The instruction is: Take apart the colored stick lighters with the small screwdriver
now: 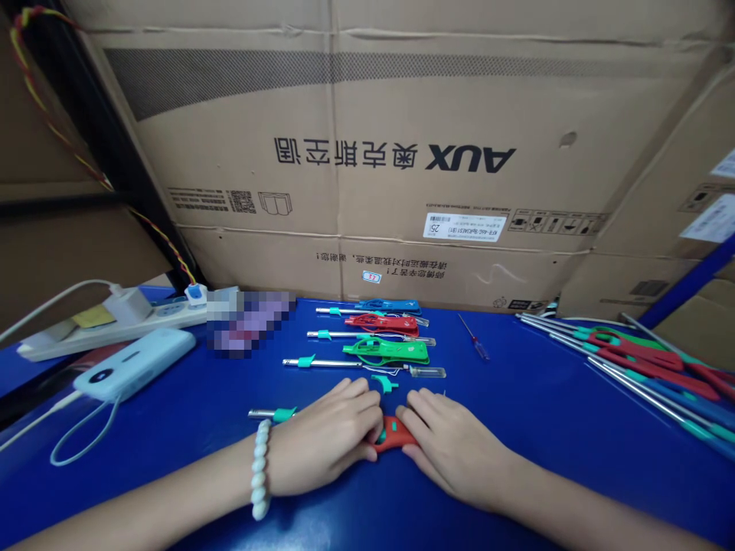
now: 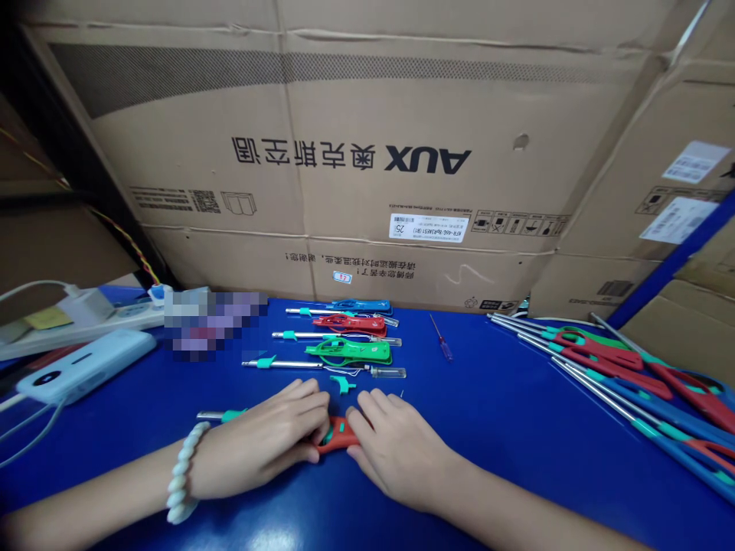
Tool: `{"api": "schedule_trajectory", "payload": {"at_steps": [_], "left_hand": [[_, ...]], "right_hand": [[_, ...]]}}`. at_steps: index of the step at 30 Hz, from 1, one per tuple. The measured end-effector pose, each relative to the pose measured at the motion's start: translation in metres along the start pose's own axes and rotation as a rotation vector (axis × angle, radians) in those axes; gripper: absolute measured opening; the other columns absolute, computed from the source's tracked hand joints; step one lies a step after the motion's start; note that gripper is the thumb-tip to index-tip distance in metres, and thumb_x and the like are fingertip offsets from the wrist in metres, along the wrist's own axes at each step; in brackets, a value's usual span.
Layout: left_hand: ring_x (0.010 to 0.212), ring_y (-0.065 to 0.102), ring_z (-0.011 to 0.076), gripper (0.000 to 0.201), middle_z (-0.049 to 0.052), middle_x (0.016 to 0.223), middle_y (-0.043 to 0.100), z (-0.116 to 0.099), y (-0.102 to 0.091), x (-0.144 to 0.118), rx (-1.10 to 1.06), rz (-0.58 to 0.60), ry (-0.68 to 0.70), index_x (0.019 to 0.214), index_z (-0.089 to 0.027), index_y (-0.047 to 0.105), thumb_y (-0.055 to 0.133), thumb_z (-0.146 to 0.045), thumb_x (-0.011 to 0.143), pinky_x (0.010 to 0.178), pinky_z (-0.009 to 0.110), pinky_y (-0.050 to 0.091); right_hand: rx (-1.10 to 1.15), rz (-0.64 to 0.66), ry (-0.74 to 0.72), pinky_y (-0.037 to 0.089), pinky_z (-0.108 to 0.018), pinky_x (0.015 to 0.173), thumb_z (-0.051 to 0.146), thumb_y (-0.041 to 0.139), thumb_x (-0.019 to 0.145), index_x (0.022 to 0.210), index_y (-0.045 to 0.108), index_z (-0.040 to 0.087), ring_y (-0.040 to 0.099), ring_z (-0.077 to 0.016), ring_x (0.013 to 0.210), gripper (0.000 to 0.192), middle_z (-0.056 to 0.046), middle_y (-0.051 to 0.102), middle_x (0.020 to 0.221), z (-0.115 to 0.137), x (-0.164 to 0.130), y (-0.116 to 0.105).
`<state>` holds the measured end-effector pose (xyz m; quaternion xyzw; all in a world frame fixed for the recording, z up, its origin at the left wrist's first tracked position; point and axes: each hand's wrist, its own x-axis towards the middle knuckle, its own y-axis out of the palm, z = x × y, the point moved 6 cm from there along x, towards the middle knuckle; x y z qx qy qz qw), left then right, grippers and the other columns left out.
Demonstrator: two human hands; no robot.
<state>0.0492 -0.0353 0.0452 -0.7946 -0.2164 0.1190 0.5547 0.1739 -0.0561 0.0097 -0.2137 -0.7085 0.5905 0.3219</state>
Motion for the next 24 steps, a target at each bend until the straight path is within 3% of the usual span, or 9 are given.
{"api": "schedule_trajectory", "payload": {"at_steps": [10,24], "left_hand": [[0.084,0.044,0.0175,0.015,0.001,0.082,0.055,0.0057,0.0018,0.0001,-0.146,0.006,-0.092,0.076,-0.016,0.051,0.058,-0.018,0.089,0.074,0.027,0.035],[0.081,0.045,0.0155,0.013,-0.001,0.077,0.054,0.0077,-0.0001,0.0000,-0.152,-0.098,-0.052,0.076,-0.015,0.053,0.062,-0.014,0.086,0.068,0.023,0.036]], "right_hand": [[0.315,0.032,0.179,0.045,-0.037,0.075,0.025,0.055,0.087,0.102,0.050,0.017,0.049,-0.0227,0.086,0.017,-0.007,0.053,0.097,-0.0052,0.0010,-0.0023],[0.226,0.014,0.194,0.044,-0.038,0.074,0.021,0.058,0.085,0.103,0.052,0.016,0.049,-0.0237,0.086,0.019,-0.008,0.053,0.097,-0.0037,0.0008,-0.0007]]}}
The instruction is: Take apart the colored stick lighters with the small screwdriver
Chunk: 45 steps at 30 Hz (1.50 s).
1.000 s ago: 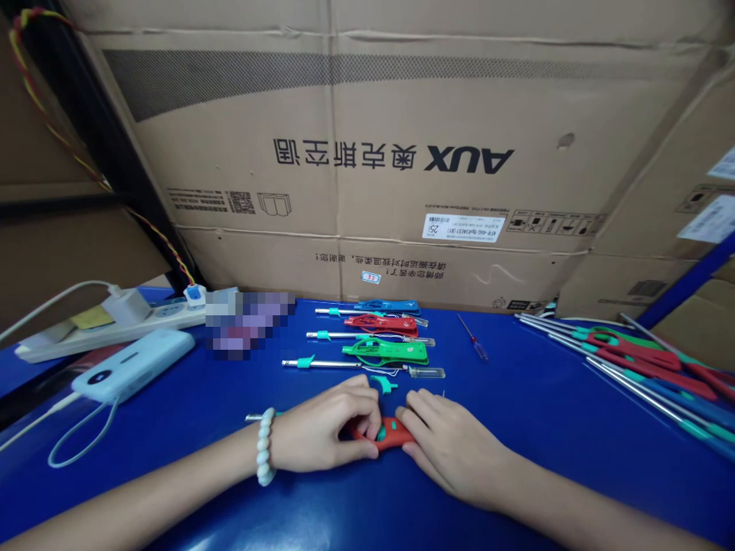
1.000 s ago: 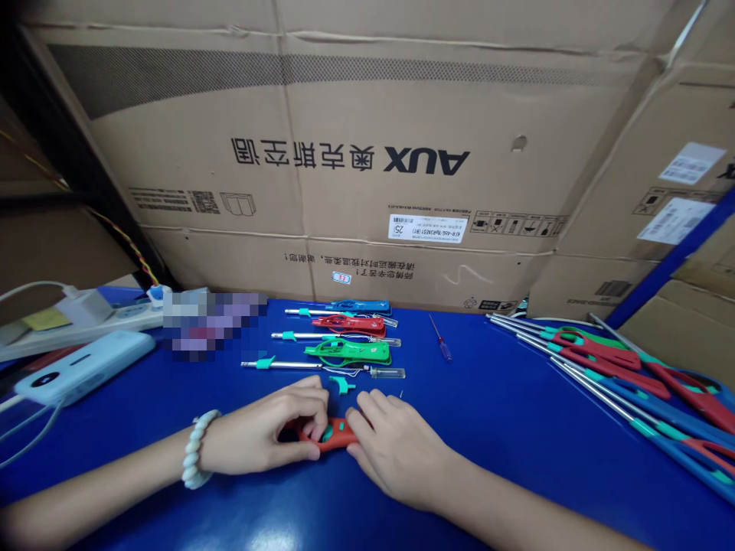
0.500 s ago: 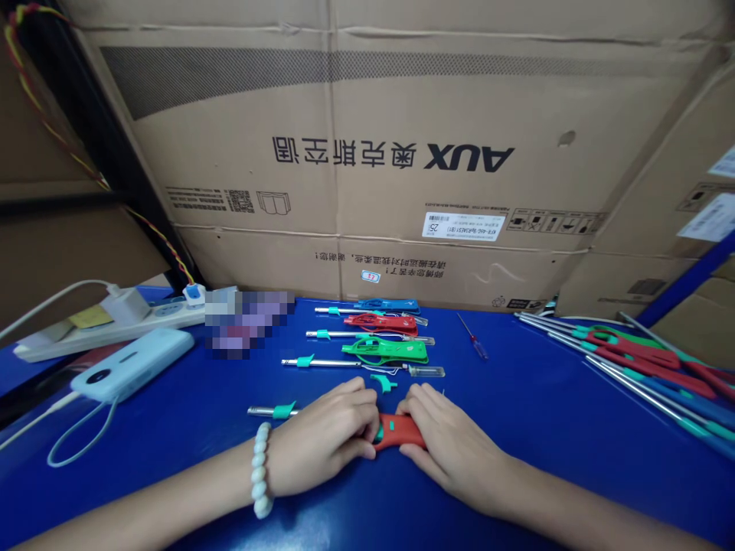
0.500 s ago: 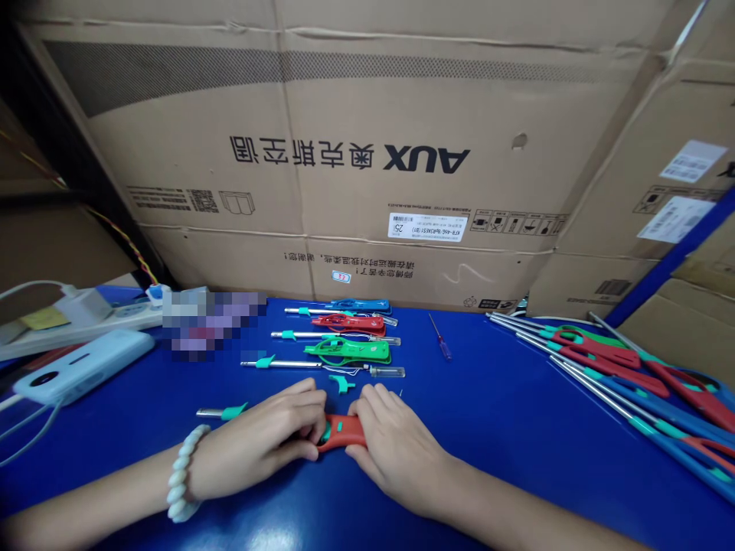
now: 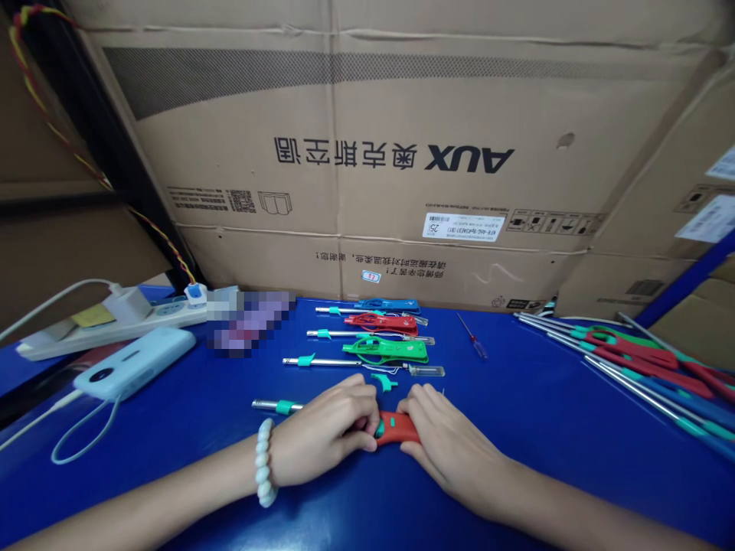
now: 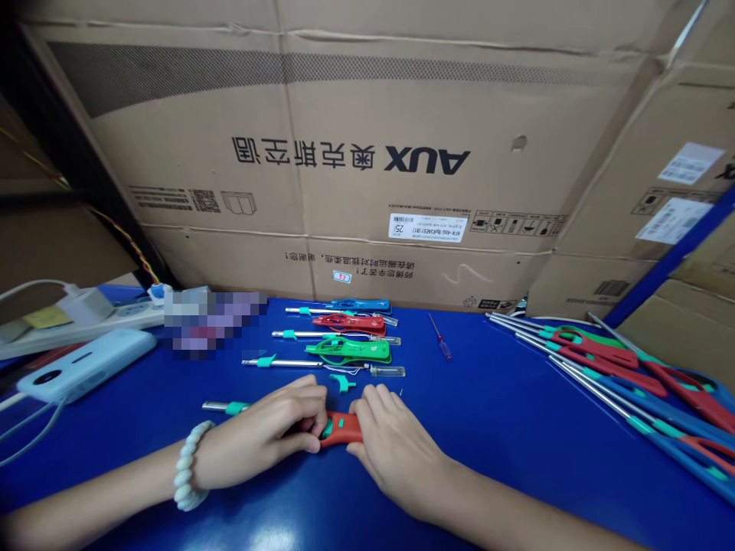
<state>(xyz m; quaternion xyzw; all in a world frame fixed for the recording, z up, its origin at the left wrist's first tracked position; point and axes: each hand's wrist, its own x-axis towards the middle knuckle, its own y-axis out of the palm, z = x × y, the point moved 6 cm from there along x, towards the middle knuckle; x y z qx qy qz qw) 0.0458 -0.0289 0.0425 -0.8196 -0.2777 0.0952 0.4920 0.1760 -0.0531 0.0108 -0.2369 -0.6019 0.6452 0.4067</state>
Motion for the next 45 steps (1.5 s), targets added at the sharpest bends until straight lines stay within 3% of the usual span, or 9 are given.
{"api": "schedule_trajectory", "payload": {"at_steps": [10,14,20,24,31,45], "left_hand": [[0.075,0.048,0.0181,0.008,0.002,0.082,0.057,-0.011,0.013,-0.001,0.343,-0.022,0.070,0.081,-0.013,0.054,0.060,-0.009,0.085,0.069,0.029,0.040],[0.075,0.050,0.0175,0.007,0.003,0.083,0.058,-0.016,0.014,-0.003,0.447,-0.040,0.132,0.080,-0.014,0.055,0.059,-0.011,0.086,0.068,0.028,0.041],[0.073,0.052,0.0203,0.016,0.007,0.077,0.060,-0.034,0.017,-0.011,0.792,-0.067,0.383,0.080,-0.012,0.060,0.048,-0.012,0.091,0.063,0.032,0.040],[0.067,0.052,0.0210,0.023,0.010,0.074,0.061,-0.041,0.021,-0.014,0.933,-0.094,0.466,0.081,-0.010,0.063,0.042,-0.011,0.091,0.060,0.034,0.040],[0.062,0.052,0.0206,0.022,0.010,0.071,0.061,-0.043,0.025,-0.017,0.990,-0.064,0.522,0.081,-0.010,0.065,0.043,-0.011,0.087,0.059,0.033,0.042],[0.060,0.054,0.0212,0.014,0.009,0.069,0.060,-0.044,0.026,-0.018,0.943,-0.049,0.530,0.078,-0.010,0.063,0.052,-0.015,0.083,0.057,0.033,0.043]], "right_hand": [[-0.261,-0.148,-0.132,0.039,-0.037,0.072,0.027,0.056,0.087,0.115,0.053,0.016,0.050,-0.0243,0.085,0.030,-0.009,0.057,0.099,0.014,-0.003,-0.005],[-0.248,-0.144,-0.139,0.040,-0.033,0.070,0.024,0.055,0.088,0.115,0.054,0.017,0.051,-0.0214,0.082,0.028,-0.008,0.056,0.097,0.014,-0.003,-0.004],[-0.234,-0.157,-0.156,0.044,-0.033,0.071,0.025,0.054,0.088,0.118,0.053,0.016,0.052,-0.0211,0.082,0.031,-0.008,0.056,0.095,0.013,-0.003,-0.004],[-0.275,-0.183,-0.200,0.044,-0.034,0.070,0.024,0.050,0.090,0.119,0.054,0.014,0.053,-0.0216,0.081,0.031,-0.009,0.058,0.093,0.016,-0.004,-0.004],[-0.345,-0.266,-0.293,0.043,-0.036,0.071,0.015,0.042,0.092,0.117,0.055,0.008,0.056,-0.0222,0.079,0.029,-0.012,0.062,0.092,0.022,-0.008,-0.005],[-0.433,-0.284,-0.412,0.042,-0.037,0.071,0.006,0.034,0.093,0.115,0.056,0.003,0.056,-0.0224,0.077,0.032,-0.013,0.064,0.089,0.031,-0.011,-0.011]]}}
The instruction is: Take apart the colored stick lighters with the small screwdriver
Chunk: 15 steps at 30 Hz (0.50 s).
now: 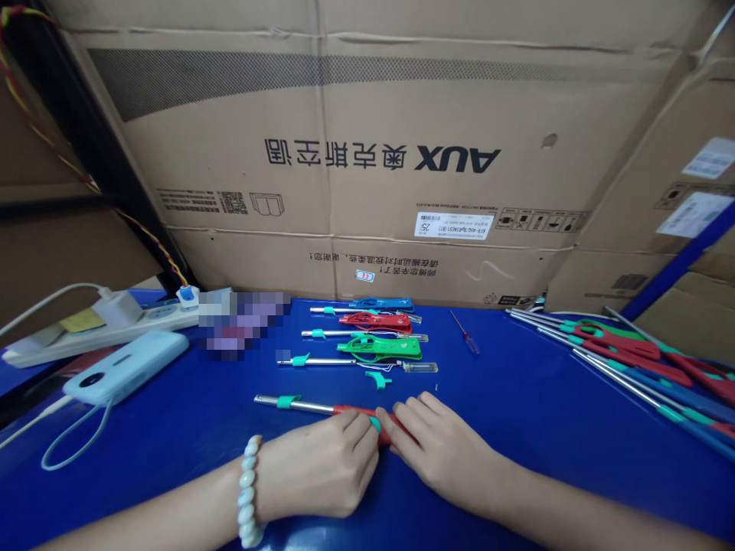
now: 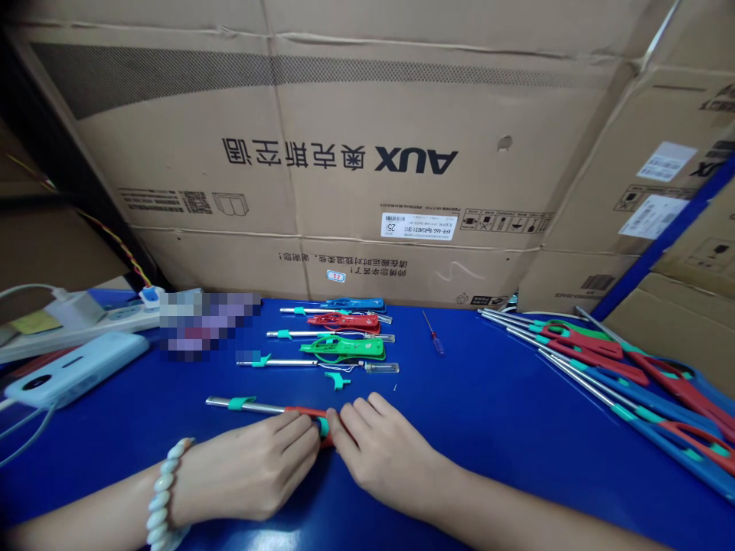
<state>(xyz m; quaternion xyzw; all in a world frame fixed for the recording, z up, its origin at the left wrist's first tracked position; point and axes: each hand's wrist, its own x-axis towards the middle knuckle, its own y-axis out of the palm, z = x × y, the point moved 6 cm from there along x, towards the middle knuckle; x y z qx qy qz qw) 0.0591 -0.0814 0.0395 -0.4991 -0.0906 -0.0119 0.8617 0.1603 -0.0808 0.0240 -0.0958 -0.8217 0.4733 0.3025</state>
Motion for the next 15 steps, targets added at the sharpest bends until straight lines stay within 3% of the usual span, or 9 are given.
{"api": "schedule_trajectory", "payload": {"at_steps": [15], "left_hand": [[0.061,0.054,0.0202,0.015,0.010,0.070,0.061,0.0002,-0.0023,0.0001,-0.032,-0.015,-0.007,0.076,-0.011,0.061,0.050,-0.015,0.085,0.059,0.032,0.042]], "right_hand": [[0.015,-0.022,-0.063,0.039,-0.037,0.067,0.014,0.041,0.095,0.115,0.056,0.002,0.055,-0.0204,0.074,0.028,-0.009,0.063,0.082,0.0002,0.0000,-0.0010]]}}
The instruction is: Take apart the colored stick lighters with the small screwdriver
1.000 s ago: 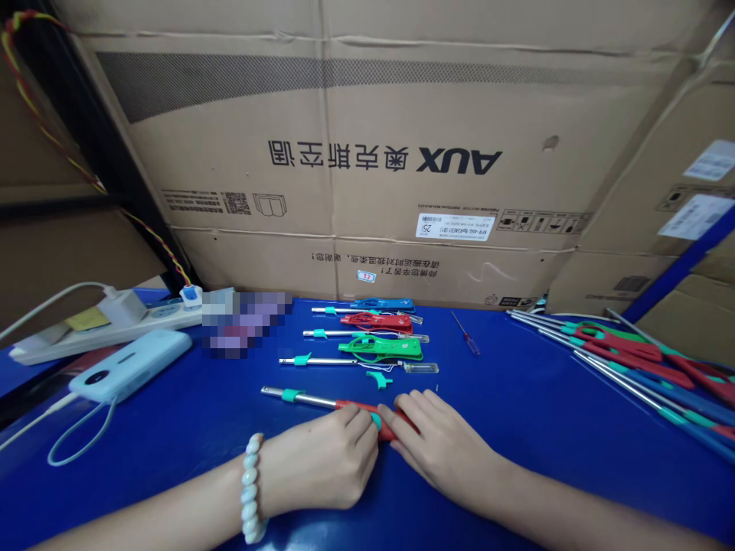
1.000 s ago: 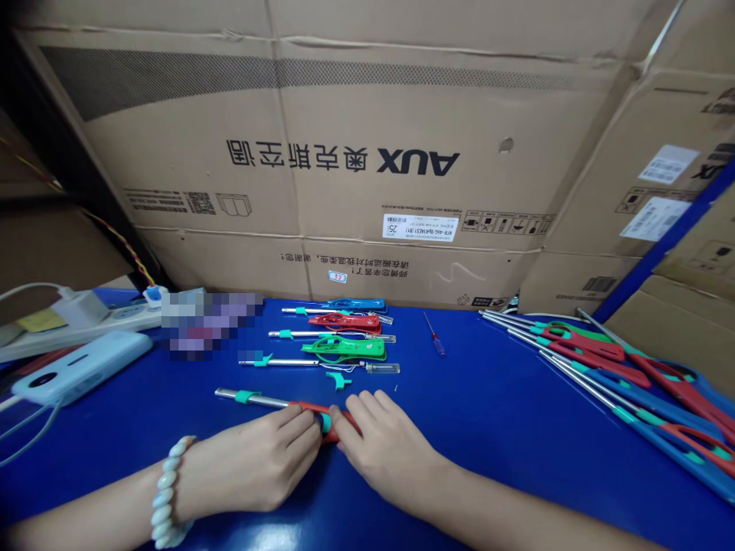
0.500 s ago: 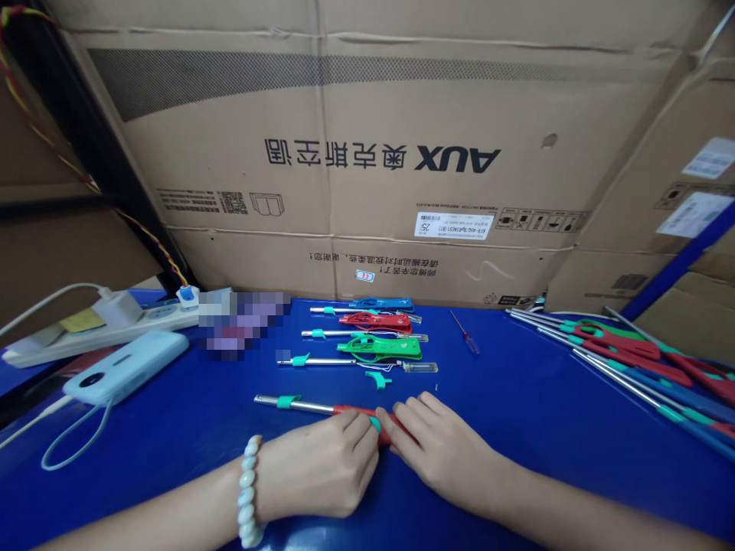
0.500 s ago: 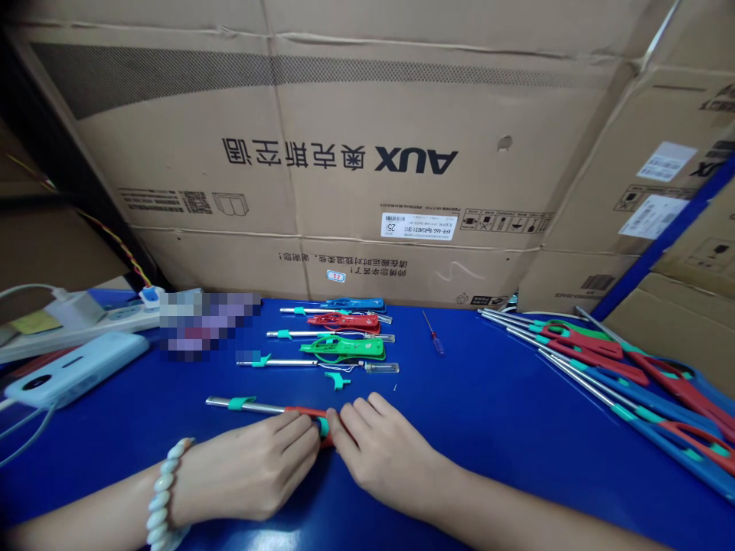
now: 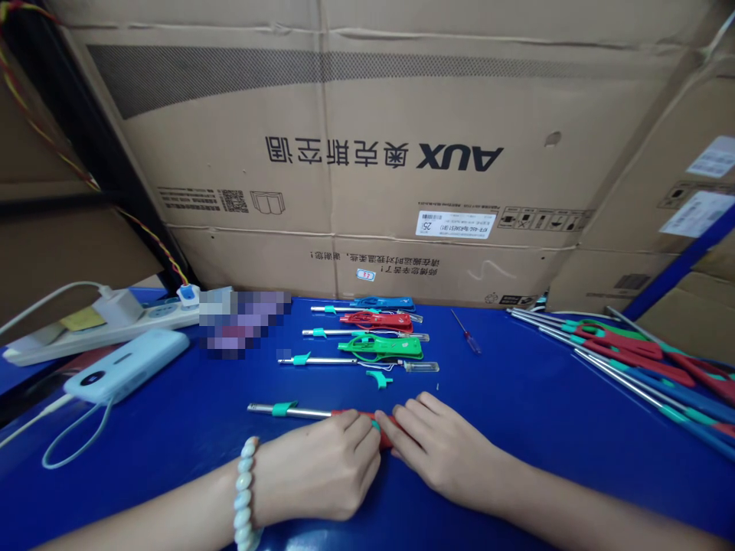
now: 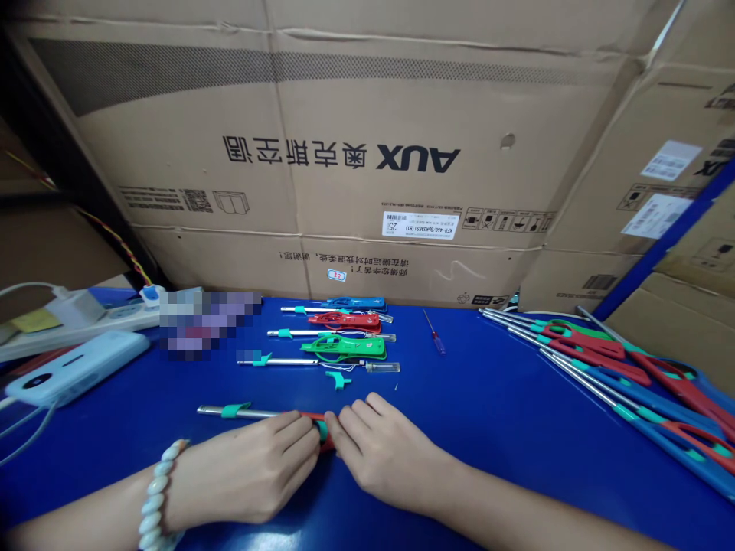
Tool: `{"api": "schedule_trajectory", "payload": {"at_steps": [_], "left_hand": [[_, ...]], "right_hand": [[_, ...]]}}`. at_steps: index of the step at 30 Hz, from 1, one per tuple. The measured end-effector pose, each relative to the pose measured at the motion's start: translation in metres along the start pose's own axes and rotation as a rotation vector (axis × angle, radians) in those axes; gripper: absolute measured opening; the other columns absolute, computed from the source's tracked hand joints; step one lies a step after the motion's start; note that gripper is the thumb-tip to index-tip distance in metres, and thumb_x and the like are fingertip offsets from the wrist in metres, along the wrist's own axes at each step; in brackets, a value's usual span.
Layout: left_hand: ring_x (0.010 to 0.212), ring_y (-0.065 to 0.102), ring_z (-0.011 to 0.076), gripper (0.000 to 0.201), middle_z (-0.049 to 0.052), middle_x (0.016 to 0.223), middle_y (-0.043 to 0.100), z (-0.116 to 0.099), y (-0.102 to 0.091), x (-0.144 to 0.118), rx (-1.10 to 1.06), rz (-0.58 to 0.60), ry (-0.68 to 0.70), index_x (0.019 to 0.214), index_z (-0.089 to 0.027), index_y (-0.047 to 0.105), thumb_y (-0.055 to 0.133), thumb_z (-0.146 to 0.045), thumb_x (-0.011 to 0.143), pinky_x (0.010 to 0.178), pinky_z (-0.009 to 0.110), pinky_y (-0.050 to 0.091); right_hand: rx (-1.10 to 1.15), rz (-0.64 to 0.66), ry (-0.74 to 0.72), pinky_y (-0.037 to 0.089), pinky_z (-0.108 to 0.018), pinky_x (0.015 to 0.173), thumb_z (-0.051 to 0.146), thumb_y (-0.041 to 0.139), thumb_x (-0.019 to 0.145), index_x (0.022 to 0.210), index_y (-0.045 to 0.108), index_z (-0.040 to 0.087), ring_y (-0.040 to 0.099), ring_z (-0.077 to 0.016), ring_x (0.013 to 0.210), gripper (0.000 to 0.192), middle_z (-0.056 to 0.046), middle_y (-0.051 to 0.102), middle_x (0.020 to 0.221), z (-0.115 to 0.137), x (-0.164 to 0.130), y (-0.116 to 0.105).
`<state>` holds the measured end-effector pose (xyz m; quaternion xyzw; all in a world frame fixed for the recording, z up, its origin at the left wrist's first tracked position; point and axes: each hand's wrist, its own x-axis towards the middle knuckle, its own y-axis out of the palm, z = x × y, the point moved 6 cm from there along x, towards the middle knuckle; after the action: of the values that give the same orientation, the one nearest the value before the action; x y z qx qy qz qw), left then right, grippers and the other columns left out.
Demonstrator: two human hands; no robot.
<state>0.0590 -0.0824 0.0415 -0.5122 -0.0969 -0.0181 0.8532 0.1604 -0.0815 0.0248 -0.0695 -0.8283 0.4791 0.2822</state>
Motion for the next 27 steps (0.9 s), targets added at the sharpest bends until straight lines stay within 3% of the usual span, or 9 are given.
{"api": "schedule_trajectory", "payload": {"at_steps": [9,17,21,27], "left_hand": [[0.061,0.051,0.0194,0.009,0.006,0.070,0.058,0.005,0.000,0.000,-0.052,0.017,-0.006,0.078,-0.010,0.061,0.057,-0.016,0.084,0.054,0.031,0.038],[0.064,0.049,0.0187,0.017,0.006,0.073,0.057,0.013,0.001,-0.002,-0.110,-0.022,-0.049,0.076,-0.012,0.057,0.048,-0.013,0.091,0.056,0.031,0.037],[0.066,0.049,0.0183,0.013,0.005,0.075,0.057,0.020,0.000,-0.002,-0.192,0.043,-0.066,0.078,-0.013,0.056,0.049,-0.012,0.090,0.056,0.031,0.037],[0.074,0.050,0.0175,0.005,0.004,0.082,0.058,0.036,0.004,-0.003,-0.486,0.179,-0.166,0.083,-0.015,0.054,0.057,-0.012,0.083,0.065,0.028,0.041]], "right_hand": [[0.010,-0.034,0.013,0.038,-0.036,0.066,0.019,0.044,0.095,0.113,0.057,0.005,0.053,-0.0196,0.073,0.026,-0.008,0.062,0.080,-0.001,-0.001,0.003],[0.045,-0.025,0.034,0.035,-0.034,0.064,0.022,0.049,0.093,0.100,0.061,0.011,0.049,-0.0180,0.068,0.017,-0.005,0.058,0.075,-0.002,0.000,0.002],[0.077,-0.034,0.052,0.036,-0.034,0.064,0.022,0.048,0.092,0.104,0.059,0.009,0.049,-0.0187,0.069,0.020,-0.006,0.059,0.077,-0.003,0.001,0.001],[0.169,-0.041,0.111,0.040,-0.032,0.068,0.026,0.048,0.092,0.107,0.058,0.011,0.051,-0.0190,0.073,0.024,-0.007,0.060,0.082,-0.008,0.000,0.001]]}}
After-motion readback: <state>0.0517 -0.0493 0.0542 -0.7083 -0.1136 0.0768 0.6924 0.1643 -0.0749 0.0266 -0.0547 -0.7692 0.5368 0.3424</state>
